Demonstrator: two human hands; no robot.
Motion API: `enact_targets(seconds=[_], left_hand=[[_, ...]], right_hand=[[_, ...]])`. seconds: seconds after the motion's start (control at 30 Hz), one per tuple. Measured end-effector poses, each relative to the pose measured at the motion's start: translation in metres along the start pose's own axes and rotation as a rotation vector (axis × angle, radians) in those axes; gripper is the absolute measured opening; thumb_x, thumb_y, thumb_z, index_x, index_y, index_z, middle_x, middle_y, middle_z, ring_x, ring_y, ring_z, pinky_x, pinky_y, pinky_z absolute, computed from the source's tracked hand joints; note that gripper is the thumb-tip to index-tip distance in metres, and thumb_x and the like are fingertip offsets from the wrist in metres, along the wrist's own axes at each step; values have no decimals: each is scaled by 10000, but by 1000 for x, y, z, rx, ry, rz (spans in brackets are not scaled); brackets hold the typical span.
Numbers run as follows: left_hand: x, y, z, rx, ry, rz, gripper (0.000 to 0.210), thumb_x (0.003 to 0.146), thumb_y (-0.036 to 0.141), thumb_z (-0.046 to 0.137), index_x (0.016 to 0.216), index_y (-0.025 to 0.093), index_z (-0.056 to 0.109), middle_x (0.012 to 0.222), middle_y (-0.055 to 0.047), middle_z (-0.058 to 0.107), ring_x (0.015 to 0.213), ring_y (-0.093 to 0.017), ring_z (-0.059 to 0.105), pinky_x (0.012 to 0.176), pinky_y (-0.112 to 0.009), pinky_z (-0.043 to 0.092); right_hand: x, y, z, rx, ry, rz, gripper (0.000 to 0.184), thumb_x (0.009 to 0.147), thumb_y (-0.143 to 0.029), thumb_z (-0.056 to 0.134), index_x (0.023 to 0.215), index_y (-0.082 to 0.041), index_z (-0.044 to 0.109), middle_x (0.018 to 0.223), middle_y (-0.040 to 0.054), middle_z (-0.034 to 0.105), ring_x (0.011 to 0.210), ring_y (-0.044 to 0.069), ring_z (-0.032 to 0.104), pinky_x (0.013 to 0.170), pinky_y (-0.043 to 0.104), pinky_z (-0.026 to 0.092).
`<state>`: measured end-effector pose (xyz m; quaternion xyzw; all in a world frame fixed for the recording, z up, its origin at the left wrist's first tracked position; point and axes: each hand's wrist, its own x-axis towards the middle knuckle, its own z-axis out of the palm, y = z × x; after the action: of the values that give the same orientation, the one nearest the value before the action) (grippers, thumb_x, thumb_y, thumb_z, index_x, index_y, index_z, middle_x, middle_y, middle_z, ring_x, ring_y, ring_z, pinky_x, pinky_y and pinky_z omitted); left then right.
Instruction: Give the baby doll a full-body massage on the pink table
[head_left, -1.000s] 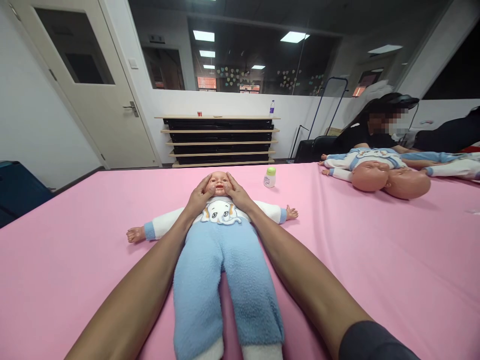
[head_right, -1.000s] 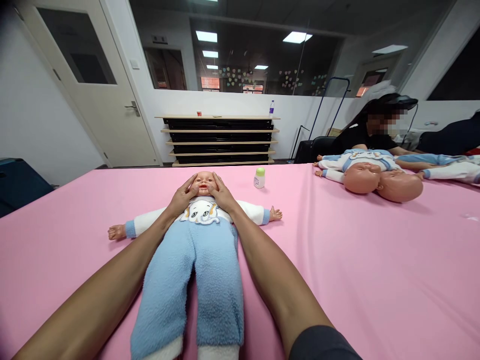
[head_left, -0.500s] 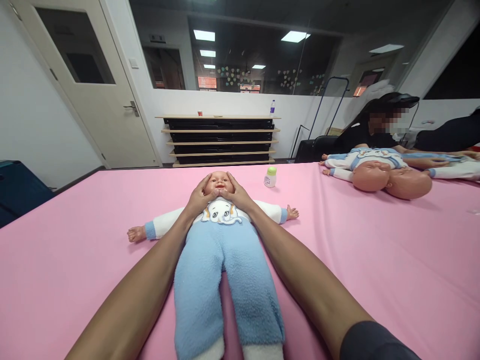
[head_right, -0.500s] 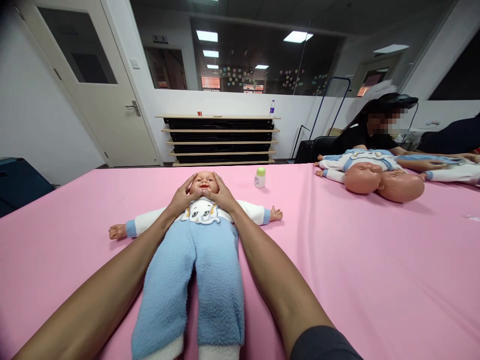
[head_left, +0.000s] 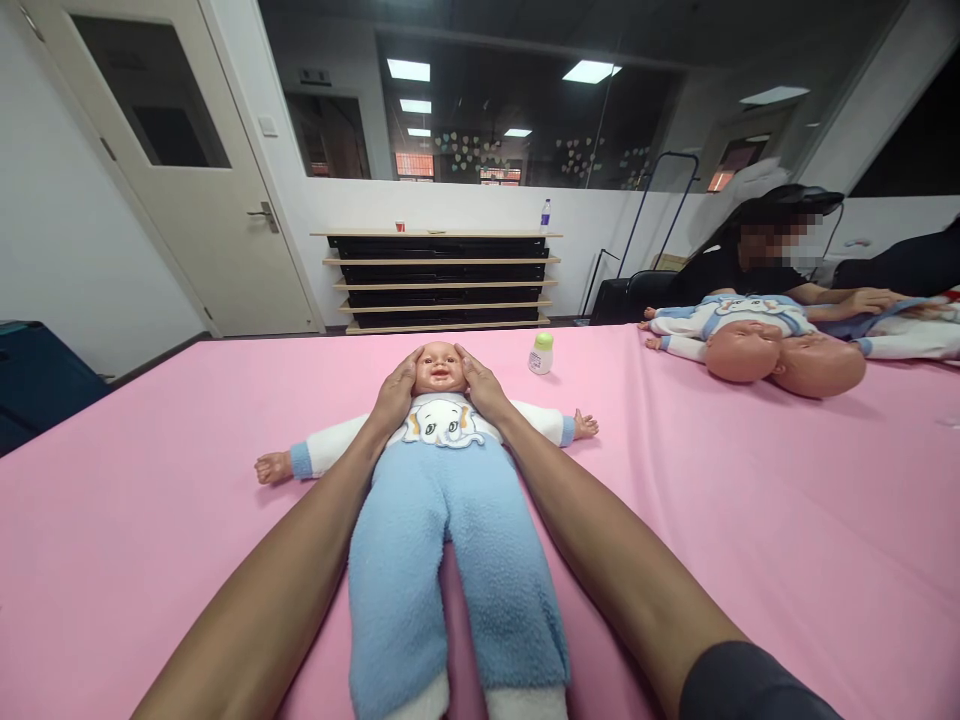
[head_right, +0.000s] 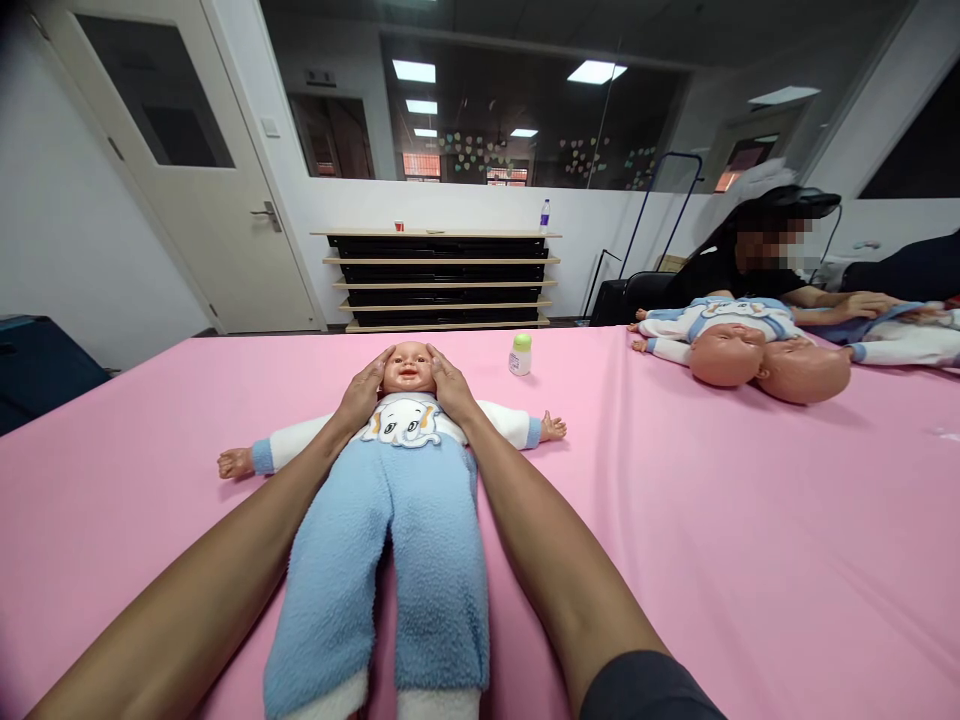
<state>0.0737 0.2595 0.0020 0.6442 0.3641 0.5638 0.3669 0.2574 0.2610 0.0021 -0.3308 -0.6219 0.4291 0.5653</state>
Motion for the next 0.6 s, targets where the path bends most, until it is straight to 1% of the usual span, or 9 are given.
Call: enact_targets(seconds=[0.03, 0.1, 0.17, 0.23, 0.33, 0.43, 0.6], left_hand=[[-1, 1, 0, 5, 2, -5, 578, 926, 545, 427, 1406, 226, 466, 1494, -49, 411, 1388, -242, 359, 1160, -406, 272], [-3, 5, 0, 28, -16, -16, 633, 879, 531, 531, 1431, 239, 430, 1502, -52, 397, 1386, -261, 360, 1156, -417, 279], [-6, 9, -1, 51, -48, -25, 787, 775, 470, 695, 1462, 259, 374, 1508, -56, 387, 1379, -286, 368, 1151, -424, 288], [-8, 13, -2, 53, -69, -30, 894, 702, 412, 772, 1476, 268, 346, 1510, -60, 383, 1369, -302, 380, 1147, -428, 294], [-8, 13, -2, 30, -67, -33, 855, 713, 402, 758, 1462, 253, 375, 1508, -65, 385, 1367, -307, 382, 1147, -436, 292], [-5, 9, -3, 10, -59, -29, 799, 740, 414, 731, 1449, 253, 399, 1505, -59, 391, 1372, -296, 375, 1151, -440, 282], [-3, 4, -3, -11, -46, -29, 736, 791, 461, 675, 1442, 237, 416, 1484, -61, 424, 1374, -298, 372, 1153, -451, 279]], right_hand=[[-1, -1, 0, 0, 4, 4, 647, 894, -642, 411, 1430, -281, 425, 1492, -18, 407, 1384, 190, 368, 1169, 386, 264], [-3, -3, 0, -17, -15, 15, 708, 849, -632, 512, 1453, -287, 381, 1506, -12, 383, 1398, 206, 346, 1171, 401, 253], [-7, -7, -2, -48, -62, 19, 850, 761, -586, 662, 1481, -299, 313, 1522, -6, 355, 1412, 225, 318, 1175, 415, 236], [-10, -9, -4, -72, -93, 12, 951, 700, -531, 744, 1493, -306, 270, 1534, -4, 333, 1420, 235, 301, 1178, 419, 223], [-9, -9, -5, -67, -86, 13, 930, 707, -504, 747, 1488, -301, 286, 1534, -6, 332, 1414, 231, 310, 1176, 409, 232], [-6, -8, -5, -47, -75, 21, 889, 723, -499, 736, 1478, -285, 318, 1522, -4, 356, 1392, 232, 352, 1164, 400, 267], [-4, -8, -4, -10, -80, 31, 778, 816, -569, 609, 1477, -268, 330, 1500, 2, 393, 1350, 226, 418, 1132, 390, 331]])
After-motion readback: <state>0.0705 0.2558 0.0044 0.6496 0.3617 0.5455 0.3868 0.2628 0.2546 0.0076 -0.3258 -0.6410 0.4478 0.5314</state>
